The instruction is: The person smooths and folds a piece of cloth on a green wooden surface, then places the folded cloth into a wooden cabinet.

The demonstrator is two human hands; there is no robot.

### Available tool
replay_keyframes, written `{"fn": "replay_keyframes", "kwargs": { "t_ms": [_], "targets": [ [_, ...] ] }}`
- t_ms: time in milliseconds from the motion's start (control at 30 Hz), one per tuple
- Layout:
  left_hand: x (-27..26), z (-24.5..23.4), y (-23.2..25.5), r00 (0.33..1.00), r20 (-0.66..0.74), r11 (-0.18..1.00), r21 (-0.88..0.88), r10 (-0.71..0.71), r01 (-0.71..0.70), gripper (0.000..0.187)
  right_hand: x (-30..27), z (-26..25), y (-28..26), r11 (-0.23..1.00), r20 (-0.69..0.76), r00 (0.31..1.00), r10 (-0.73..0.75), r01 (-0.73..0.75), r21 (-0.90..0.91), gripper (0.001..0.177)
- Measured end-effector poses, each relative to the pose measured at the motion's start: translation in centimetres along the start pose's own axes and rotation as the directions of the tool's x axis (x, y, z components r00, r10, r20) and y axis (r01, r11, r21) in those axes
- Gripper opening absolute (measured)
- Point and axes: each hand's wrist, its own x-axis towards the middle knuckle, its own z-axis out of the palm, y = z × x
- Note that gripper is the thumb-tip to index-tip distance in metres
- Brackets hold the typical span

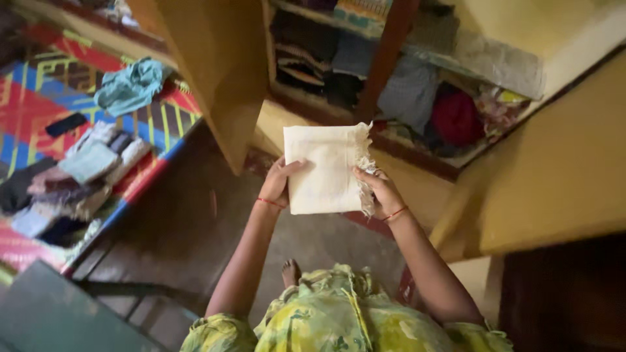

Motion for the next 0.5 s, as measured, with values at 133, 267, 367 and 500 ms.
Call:
{"fn": "replay_keyframes", "kwargs": {
  "t_ms": [133, 267, 367, 500],
  "targets": [
    [5.8, -1.0, 1.9, 0.994, 0.092, 0.981, -0.178, -0.054, 0.07, 0.056, 6.6, -1.7, -1.2, 0.998, -0.038, 0.998, -0.044, 0.043, -0.035, 0.018],
    [11.3, -2.1, 3.9, 0.977, 0.201, 0.995, -0.064, -0.066, 0.081, 0.062, 11.7, -2.3, -2.5, 0.998, -0.037, 0.997, -0.067, 0.066, -0.021, 0.02],
    [15.0, -1.7, 5.4, 0.963, 0.266, 0.999, 0.001, -0.036, 0.037, 0.068, 14.9, -1.8, -4.2, 0.996, -0.119, 0.992, -0.045, 0.036, -0.078, 0.028],
    [19.2, -0.7, 7.1, 0.952, 0.302, 0.995, -0.063, -0.056, 0.079, 0.065, 18.4, -3.7, -5.8, 0.995, -0.007, 0.995, -0.101, 0.101, -0.011, 0.038]
  ]
}}
